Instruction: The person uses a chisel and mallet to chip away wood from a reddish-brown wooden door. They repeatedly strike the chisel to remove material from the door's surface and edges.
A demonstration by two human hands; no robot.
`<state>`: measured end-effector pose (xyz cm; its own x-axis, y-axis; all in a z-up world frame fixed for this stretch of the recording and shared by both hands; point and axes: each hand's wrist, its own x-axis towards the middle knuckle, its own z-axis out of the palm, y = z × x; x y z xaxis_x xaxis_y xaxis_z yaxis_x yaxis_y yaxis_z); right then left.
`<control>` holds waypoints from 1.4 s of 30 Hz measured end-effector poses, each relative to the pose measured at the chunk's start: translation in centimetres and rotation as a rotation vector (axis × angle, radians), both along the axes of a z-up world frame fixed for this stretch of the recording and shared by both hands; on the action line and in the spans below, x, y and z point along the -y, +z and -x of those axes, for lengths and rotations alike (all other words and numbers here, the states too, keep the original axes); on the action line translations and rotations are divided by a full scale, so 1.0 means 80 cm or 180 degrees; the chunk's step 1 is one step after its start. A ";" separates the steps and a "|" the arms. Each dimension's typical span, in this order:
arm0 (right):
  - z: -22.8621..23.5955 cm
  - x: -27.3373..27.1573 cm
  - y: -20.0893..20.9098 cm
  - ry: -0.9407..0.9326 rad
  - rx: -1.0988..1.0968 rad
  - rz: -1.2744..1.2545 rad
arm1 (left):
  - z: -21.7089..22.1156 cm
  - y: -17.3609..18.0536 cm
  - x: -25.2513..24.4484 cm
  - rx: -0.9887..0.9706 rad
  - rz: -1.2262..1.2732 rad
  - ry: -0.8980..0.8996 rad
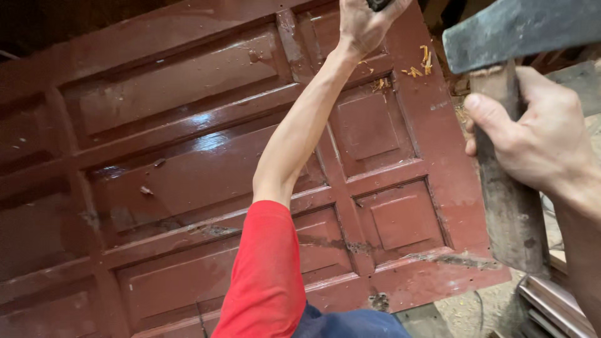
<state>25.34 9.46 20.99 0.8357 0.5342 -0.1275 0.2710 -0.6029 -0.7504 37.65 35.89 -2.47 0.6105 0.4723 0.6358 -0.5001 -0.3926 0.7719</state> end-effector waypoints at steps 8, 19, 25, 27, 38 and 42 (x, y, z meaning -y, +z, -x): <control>-0.037 -0.046 0.021 0.0370 0.0230 0.0074 | 0.010 -0.013 0.000 -0.0144 0.0140 -0.0114; -0.068 -0.151 0.024 0.0837 0.0988 0.0620 | 0.026 -0.016 -0.008 -0.0056 0.0237 -0.0031; -0.083 -0.149 -0.002 0.0493 0.0076 0.1048 | 0.047 -0.018 -0.025 -0.0168 0.0460 0.0068; -0.083 -0.141 0.000 0.0451 0.0197 0.0778 | 0.051 -0.016 -0.033 -0.0190 0.0671 0.0087; -0.080 -0.112 0.002 0.0424 -0.0029 0.0012 | 0.040 -0.007 -0.014 -0.0121 0.0411 0.0046; -0.081 -0.096 -0.005 0.0376 -0.0011 0.0064 | 0.040 -0.017 -0.012 -0.0084 0.0353 -0.0021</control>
